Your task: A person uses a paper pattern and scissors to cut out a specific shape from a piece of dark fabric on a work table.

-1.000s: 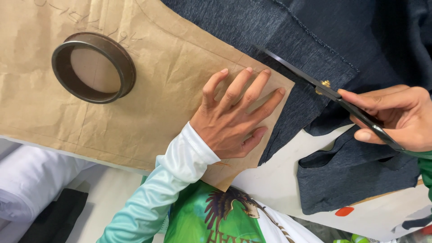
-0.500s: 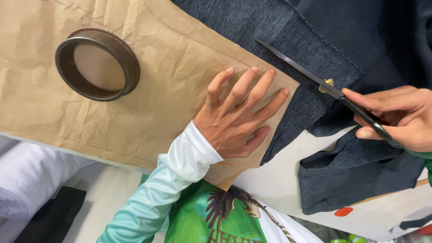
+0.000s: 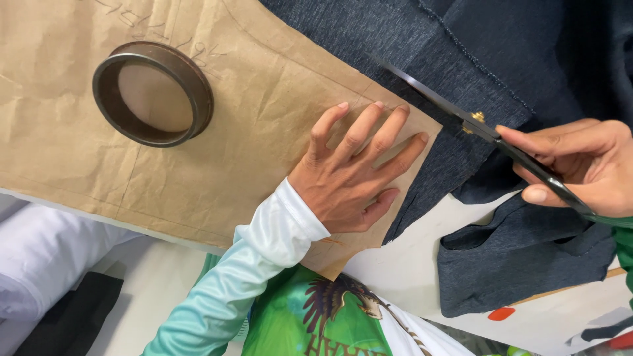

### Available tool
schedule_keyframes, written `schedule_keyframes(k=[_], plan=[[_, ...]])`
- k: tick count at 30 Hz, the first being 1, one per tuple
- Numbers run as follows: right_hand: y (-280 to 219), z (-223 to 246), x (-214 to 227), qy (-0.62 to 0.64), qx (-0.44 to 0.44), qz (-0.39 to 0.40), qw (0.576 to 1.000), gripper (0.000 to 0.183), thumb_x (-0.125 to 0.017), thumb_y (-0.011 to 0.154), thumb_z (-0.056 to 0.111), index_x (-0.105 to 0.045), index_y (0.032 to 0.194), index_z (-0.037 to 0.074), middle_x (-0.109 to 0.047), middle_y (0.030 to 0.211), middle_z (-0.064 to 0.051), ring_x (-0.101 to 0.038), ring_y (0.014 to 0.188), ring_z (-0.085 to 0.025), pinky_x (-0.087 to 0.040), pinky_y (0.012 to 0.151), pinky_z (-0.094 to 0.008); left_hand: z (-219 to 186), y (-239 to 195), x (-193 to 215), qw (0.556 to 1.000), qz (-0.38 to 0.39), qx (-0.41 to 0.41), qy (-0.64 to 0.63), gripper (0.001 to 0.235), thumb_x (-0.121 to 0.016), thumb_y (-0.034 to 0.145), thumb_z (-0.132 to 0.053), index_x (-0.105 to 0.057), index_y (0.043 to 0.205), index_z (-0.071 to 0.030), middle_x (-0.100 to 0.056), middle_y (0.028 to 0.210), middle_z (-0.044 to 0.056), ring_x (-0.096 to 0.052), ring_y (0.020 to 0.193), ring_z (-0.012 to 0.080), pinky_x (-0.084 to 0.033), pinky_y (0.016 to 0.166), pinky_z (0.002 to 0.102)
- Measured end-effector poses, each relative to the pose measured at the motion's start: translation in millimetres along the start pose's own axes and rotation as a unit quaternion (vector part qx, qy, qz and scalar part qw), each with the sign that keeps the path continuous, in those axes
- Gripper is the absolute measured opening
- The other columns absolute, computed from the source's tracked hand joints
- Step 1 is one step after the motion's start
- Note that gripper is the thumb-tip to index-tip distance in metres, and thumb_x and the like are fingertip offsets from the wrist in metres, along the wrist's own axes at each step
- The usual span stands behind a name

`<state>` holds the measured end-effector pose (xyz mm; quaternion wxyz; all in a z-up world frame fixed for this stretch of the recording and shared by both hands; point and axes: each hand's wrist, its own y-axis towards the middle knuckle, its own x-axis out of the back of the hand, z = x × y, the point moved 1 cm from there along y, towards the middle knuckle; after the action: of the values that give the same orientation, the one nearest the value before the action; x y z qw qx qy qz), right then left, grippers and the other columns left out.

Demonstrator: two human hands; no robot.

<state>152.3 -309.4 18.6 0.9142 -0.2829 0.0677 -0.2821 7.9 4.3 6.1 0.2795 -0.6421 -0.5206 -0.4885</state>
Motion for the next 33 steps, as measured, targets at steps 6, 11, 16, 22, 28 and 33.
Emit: schedule_keyframes(k=[6,11,16,22,28,33], plan=[[7,-1,-3,0.004,0.005,0.013,1.0,0.082,-0.079,0.066,0.0,-0.054,0.144,-0.004,-0.06,0.084,-0.007,-0.044,0.059,-0.014,-0.038,0.054,-0.028,2,0,1,1.0,-0.003,-0.001,0.002,0.067,-0.072,0.08,-0.048,-0.061,0.141,-0.022,-0.055,0.146,0.007,-0.052,0.133,0.0254,-0.033,0.11,0.048],[8,-3,-4,-0.014,0.009,0.016,1.0,0.083,-0.08,0.065,0.003,-0.054,0.144,-0.005,-0.056,0.076,-0.007,-0.047,0.061,-0.014,-0.041,0.056,-0.027,1,-1,-1,1.0,0.003,-0.002,-0.004,0.067,-0.071,0.082,-0.049,-0.06,0.143,-0.022,-0.054,0.148,0.008,-0.051,0.134,0.0263,-0.032,0.111,0.049],[11,2,-6,-0.027,0.015,0.02,0.999,0.083,-0.08,0.065,0.003,-0.053,0.143,-0.003,-0.049,0.071,-0.006,-0.042,0.061,-0.016,-0.039,0.057,-0.029,2,-1,-1,1.0,0.001,-0.002,-0.002,0.066,-0.071,0.084,-0.049,-0.059,0.143,-0.022,-0.054,0.147,0.008,-0.051,0.134,0.0265,-0.033,0.111,0.05],[9,-4,-3,-0.049,0.007,0.019,0.999,0.085,-0.08,0.064,0.005,-0.054,0.144,-0.004,-0.052,0.07,-0.007,-0.044,0.061,-0.015,-0.038,0.056,-0.029,2,-2,-2,1.0,0.002,-0.001,-0.001,0.064,-0.07,0.085,-0.049,-0.059,0.143,-0.022,-0.054,0.147,0.007,-0.05,0.135,0.026,-0.033,0.111,0.05],[7,-10,-2,-0.058,0.011,0.016,0.998,0.085,-0.081,0.063,0.006,-0.055,0.143,-0.005,-0.053,0.072,-0.007,-0.046,0.061,-0.015,-0.04,0.057,-0.028,1,-2,-3,1.0,0.003,-0.001,-0.002,0.065,-0.07,0.084,-0.049,-0.059,0.143,-0.023,-0.054,0.147,0.008,-0.05,0.135,0.0263,-0.034,0.111,0.05],[5,-15,1,-0.078,0.001,0.006,0.997,0.083,-0.082,0.062,0.007,-0.057,0.141,-0.006,-0.057,0.071,-0.009,-0.046,0.063,-0.014,-0.04,0.058,-0.027,1,-2,-4,1.0,0.003,-0.004,-0.009,0.066,-0.071,0.084,-0.048,-0.059,0.144,-0.022,-0.054,0.148,0.008,-0.05,0.135,0.0276,-0.033,0.111,0.051]])
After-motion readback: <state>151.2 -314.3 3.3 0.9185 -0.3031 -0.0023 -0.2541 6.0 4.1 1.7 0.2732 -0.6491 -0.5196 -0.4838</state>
